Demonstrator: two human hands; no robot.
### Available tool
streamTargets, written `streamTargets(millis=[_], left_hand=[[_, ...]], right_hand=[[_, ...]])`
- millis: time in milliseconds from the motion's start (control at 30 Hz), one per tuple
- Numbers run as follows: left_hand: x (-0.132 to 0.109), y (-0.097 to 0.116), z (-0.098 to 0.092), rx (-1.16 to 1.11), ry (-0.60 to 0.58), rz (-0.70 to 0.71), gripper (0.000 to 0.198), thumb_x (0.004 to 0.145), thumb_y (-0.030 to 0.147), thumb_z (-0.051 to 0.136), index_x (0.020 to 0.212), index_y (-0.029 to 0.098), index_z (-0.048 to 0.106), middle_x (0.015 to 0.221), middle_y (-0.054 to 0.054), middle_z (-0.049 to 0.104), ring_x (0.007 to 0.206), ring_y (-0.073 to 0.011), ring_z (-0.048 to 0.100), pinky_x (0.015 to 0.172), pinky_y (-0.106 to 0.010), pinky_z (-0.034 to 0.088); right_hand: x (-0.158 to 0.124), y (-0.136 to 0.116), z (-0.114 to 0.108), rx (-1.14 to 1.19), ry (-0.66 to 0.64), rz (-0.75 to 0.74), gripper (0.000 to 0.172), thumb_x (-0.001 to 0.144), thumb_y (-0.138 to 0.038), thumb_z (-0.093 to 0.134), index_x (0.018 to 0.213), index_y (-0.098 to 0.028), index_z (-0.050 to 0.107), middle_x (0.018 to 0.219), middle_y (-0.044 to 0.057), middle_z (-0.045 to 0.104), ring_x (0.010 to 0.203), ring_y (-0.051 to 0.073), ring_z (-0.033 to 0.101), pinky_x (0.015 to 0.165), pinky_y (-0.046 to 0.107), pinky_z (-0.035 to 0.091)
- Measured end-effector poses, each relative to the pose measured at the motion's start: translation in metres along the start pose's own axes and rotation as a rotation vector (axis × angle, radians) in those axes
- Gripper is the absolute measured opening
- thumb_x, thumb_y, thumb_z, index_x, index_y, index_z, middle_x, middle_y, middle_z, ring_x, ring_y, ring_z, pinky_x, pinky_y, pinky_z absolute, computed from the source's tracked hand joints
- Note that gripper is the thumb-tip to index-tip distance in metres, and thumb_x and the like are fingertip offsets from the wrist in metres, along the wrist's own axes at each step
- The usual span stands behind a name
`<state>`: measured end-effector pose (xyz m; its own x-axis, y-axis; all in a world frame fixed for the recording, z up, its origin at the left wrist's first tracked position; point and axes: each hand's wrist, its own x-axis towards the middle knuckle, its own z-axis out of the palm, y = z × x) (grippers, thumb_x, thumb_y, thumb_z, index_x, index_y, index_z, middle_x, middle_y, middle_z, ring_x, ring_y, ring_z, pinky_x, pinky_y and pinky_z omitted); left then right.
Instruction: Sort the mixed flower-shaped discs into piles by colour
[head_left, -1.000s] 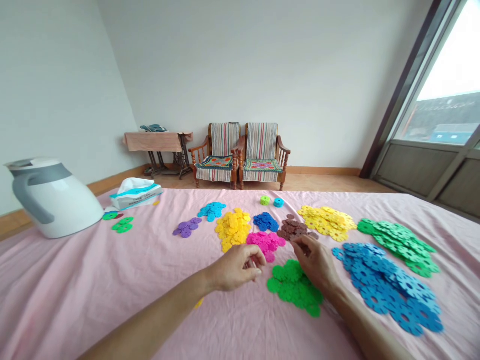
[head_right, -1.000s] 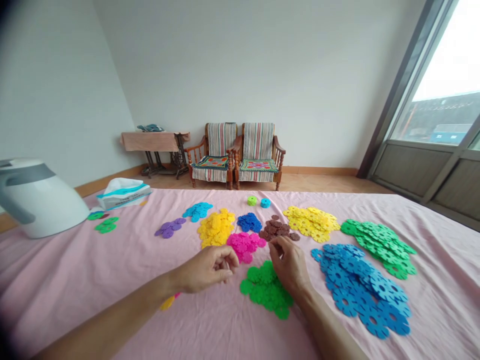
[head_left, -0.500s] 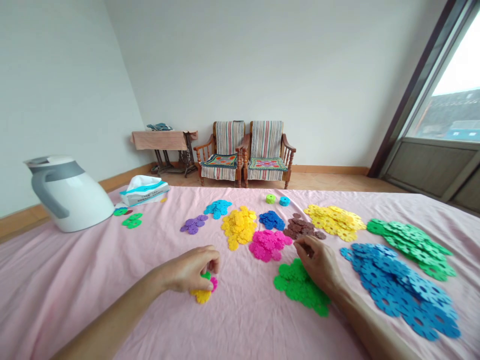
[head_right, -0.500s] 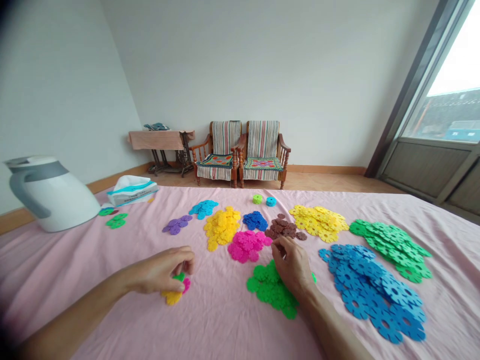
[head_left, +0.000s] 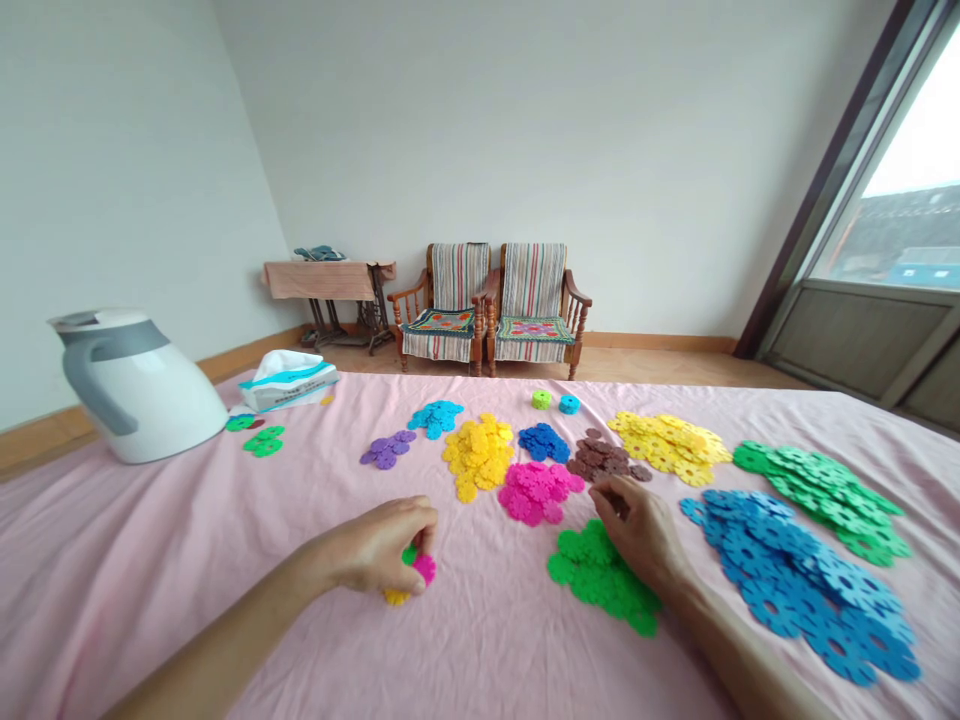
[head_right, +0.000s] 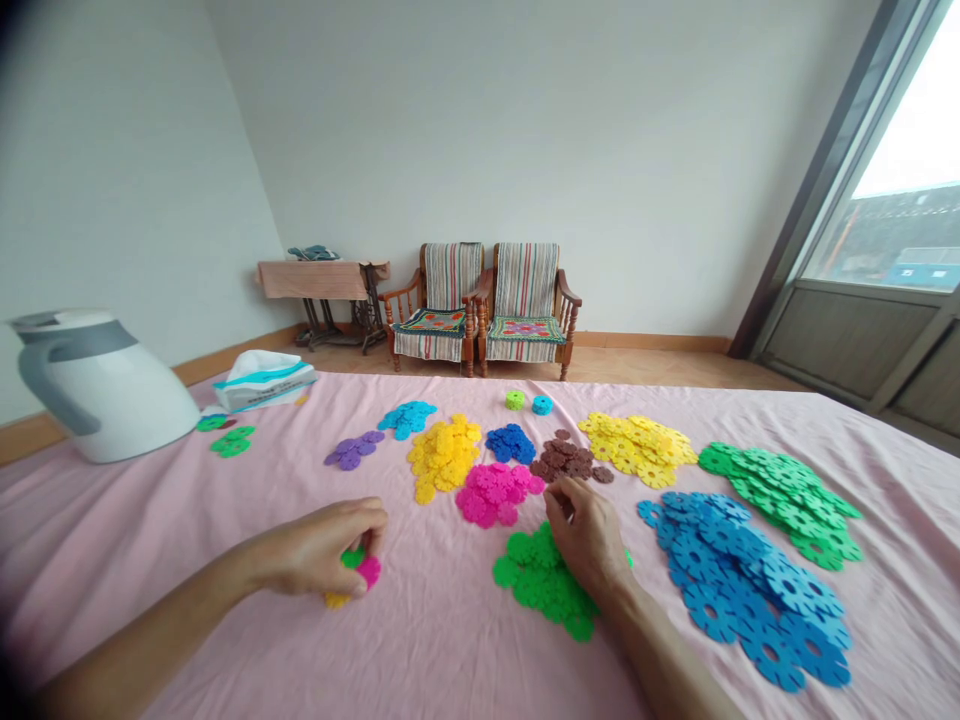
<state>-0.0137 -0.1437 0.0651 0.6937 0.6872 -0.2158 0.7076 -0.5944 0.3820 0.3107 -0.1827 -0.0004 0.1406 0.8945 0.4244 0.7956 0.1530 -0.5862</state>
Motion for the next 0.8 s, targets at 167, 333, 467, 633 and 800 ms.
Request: streamTargets(millis=[167,333,467,633,800], left_hand=[[0.008,0.004,-0.003,-0.112,-0.004,0.032,0.012,0.062,0.018,0.059,0.065,0.017,0.048,0.068,0.004,0.052,0.065,-0.0115,0.047,0.056,-0.02,0.034],[0.039,0.01,0.003,-0.394,0.034,0.04,0.009,0.066,0.02,0.058,0.067,0.016,0.05,0.062,0.004,0.052,0.059,-0.0102,0.048,0.053,-0.02,0.035],[0.077,0.02,0.02,-0.547,0.13,0.065,0.009,0.064,0.016,0.057,0.071,0.014,0.052,0.065,0.003,0.054,0.061,-0.0105,0.051,0.055,-0.02,0.038],[0.106,0.033,0.03,-0.552,0.325,0.085,0.009,0.065,0.014,0.055,0.074,0.014,0.053,0.07,0.0,0.057,0.063,-0.0114,0.052,0.058,-0.021,0.041],[0.087,0.025,0.016,-0.421,0.33,0.033,0.01,0.068,0.017,0.053,0.077,0.013,0.056,0.074,-0.002,0.059,0.067,-0.0129,0.054,0.06,-0.022,0.041]], right_hand=[[0.0,0.001,0.001,-0.011,0.004,-0.009,0.019,0.08,-0.027,0.044,0.072,-0.021,0.059,0.064,0.001,0.06,0.058,0.015,0.053,0.054,0.026,0.037],[0.0,-0.002,0.0,-0.002,0.017,-0.018,0.019,0.08,-0.027,0.044,0.072,-0.021,0.059,0.064,0.001,0.061,0.058,0.016,0.053,0.053,0.026,0.037],[0.001,-0.005,-0.005,-0.001,0.013,-0.013,0.019,0.08,-0.026,0.043,0.072,-0.021,0.06,0.064,0.001,0.061,0.058,0.015,0.054,0.054,0.025,0.038],[0.002,-0.003,-0.009,0.02,0.024,-0.005,0.021,0.08,-0.029,0.044,0.073,-0.02,0.061,0.065,0.002,0.062,0.058,0.015,0.054,0.054,0.025,0.038],[0.002,-0.001,-0.009,0.028,0.031,-0.014,0.021,0.08,-0.029,0.044,0.071,-0.019,0.061,0.064,0.001,0.061,0.058,0.015,0.055,0.054,0.025,0.038]])
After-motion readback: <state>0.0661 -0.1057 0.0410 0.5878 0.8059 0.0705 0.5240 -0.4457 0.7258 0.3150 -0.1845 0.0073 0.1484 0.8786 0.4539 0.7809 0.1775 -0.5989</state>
